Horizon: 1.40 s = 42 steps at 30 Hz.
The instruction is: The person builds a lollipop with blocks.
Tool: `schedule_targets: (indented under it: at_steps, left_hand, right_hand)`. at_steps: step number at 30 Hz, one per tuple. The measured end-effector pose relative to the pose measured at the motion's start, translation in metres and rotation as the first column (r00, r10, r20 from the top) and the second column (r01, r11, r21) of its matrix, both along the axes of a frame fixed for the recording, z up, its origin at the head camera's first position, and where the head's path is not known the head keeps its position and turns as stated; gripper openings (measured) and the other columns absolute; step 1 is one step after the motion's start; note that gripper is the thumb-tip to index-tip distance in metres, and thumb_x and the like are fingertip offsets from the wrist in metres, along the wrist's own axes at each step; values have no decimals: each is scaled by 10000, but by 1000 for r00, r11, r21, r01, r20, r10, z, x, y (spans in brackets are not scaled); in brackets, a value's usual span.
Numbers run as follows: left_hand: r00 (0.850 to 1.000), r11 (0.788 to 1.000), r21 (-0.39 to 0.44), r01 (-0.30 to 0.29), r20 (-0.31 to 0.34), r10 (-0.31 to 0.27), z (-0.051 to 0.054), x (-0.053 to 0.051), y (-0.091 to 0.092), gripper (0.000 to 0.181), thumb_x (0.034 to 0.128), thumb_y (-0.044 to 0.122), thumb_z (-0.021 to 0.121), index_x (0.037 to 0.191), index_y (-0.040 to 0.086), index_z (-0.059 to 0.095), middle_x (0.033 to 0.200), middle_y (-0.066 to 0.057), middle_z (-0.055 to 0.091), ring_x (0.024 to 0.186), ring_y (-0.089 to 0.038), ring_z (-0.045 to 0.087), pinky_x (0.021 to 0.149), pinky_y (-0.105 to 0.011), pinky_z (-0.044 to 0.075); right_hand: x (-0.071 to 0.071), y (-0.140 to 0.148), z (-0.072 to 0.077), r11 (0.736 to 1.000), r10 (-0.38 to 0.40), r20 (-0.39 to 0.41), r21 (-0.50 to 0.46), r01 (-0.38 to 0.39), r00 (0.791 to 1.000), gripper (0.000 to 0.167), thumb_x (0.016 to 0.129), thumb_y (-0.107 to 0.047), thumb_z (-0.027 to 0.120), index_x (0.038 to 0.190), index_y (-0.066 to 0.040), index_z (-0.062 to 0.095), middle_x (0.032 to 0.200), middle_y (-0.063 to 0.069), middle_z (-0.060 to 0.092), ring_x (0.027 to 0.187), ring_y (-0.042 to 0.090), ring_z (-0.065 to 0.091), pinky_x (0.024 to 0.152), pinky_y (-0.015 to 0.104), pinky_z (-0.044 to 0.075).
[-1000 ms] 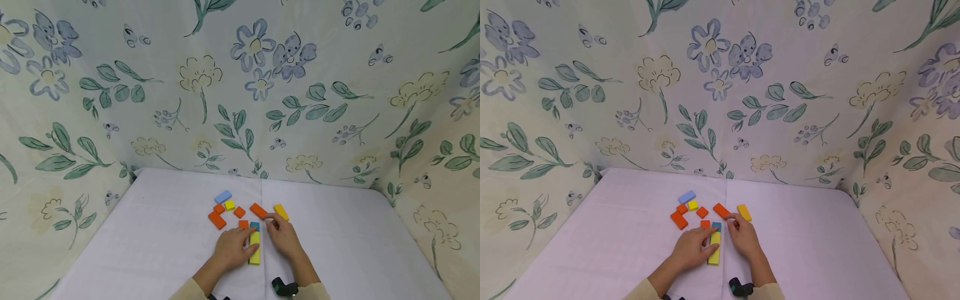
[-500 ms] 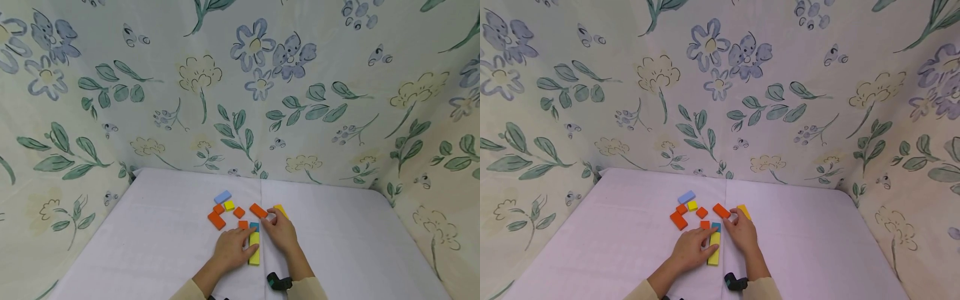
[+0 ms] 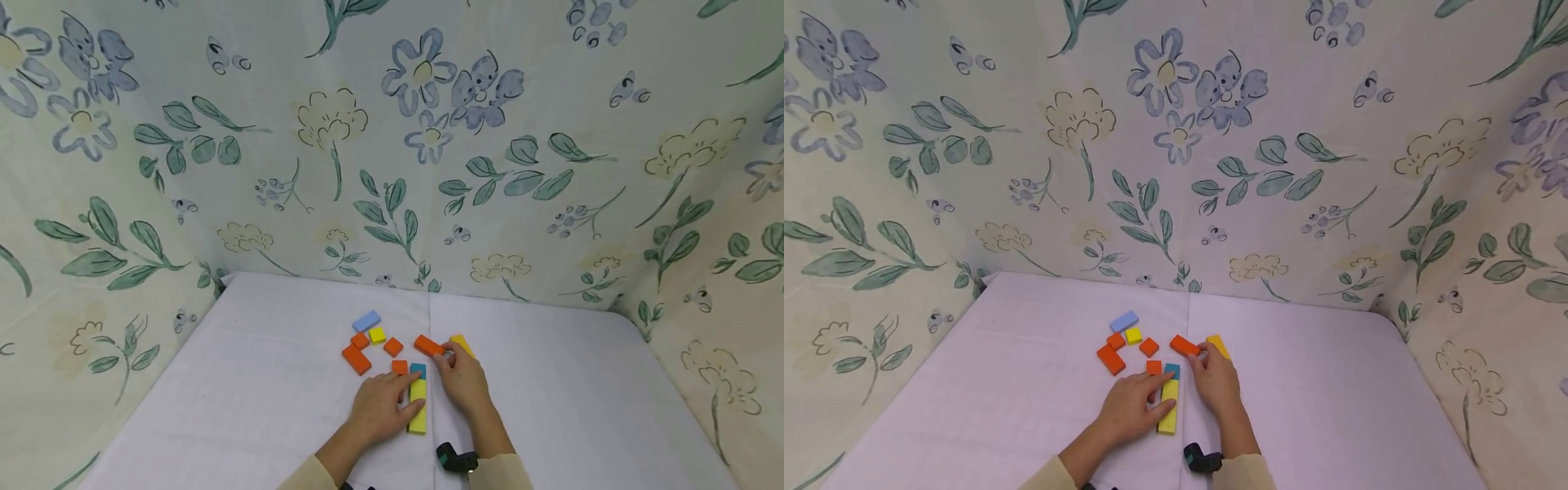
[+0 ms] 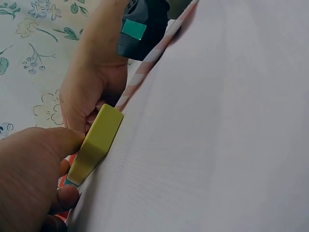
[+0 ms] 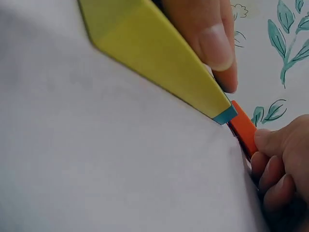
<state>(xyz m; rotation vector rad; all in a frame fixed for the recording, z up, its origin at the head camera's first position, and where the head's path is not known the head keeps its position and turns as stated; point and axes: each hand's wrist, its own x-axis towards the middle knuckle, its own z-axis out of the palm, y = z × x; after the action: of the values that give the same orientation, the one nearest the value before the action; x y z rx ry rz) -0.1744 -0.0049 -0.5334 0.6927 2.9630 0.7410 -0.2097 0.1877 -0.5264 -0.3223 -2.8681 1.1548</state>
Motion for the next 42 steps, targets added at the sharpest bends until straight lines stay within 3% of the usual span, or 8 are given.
schedule_targets:
  at_steps: [7, 16, 24, 42]
  left_hand:
    - [1000, 1000, -9, -1, -16, 1, 0, 0, 1, 545, 953, 579, 615, 1441, 338, 583, 745, 143, 445, 705, -45, 415, 699, -274, 341]
    - [1000, 1000, -1, 3, -8, -3, 1, 1, -1, 548, 951, 579, 619, 1435, 325, 591, 738, 139, 445, 699, -47, 414, 692, -273, 336]
    - [1000, 1000, -11, 2, -2, -2, 0, 0, -1, 558, 954, 595, 605, 1441, 324, 586, 747, 140, 454, 724, -47, 428, 703, -281, 348]
    - [1000, 1000, -9, 4, -6, -4, 1, 0, -1, 557, 953, 592, 608, 1436, 315, 593, 732, 138, 447, 696, -47, 415, 676, -268, 332]
  right_hand:
    - [-1, 7, 0, 998, 52, 53, -40, -50, 997, 333, 1019, -316, 621, 1331, -199, 627, 803, 9, 615, 690, 173, 536, 613, 303, 416]
    - [3, 7, 2, 992, 123, 50, -11, -122, 991, 335, 1003, -318, 651, 1325, -227, 658, 727, -18, 607, 675, 159, 533, 673, 314, 421]
    - [3, 6, 3, 992, 127, 102, -4, -127, 987, 378, 996, -362, 657, 1360, -261, 647, 717, -10, 598, 668, 172, 517, 635, 319, 390]
    - [6, 1, 6, 990, 130, 102, 44, -135, 986, 404, 981, -400, 669, 1369, -287, 651, 683, -7, 570, 637, 171, 501, 593, 316, 360]
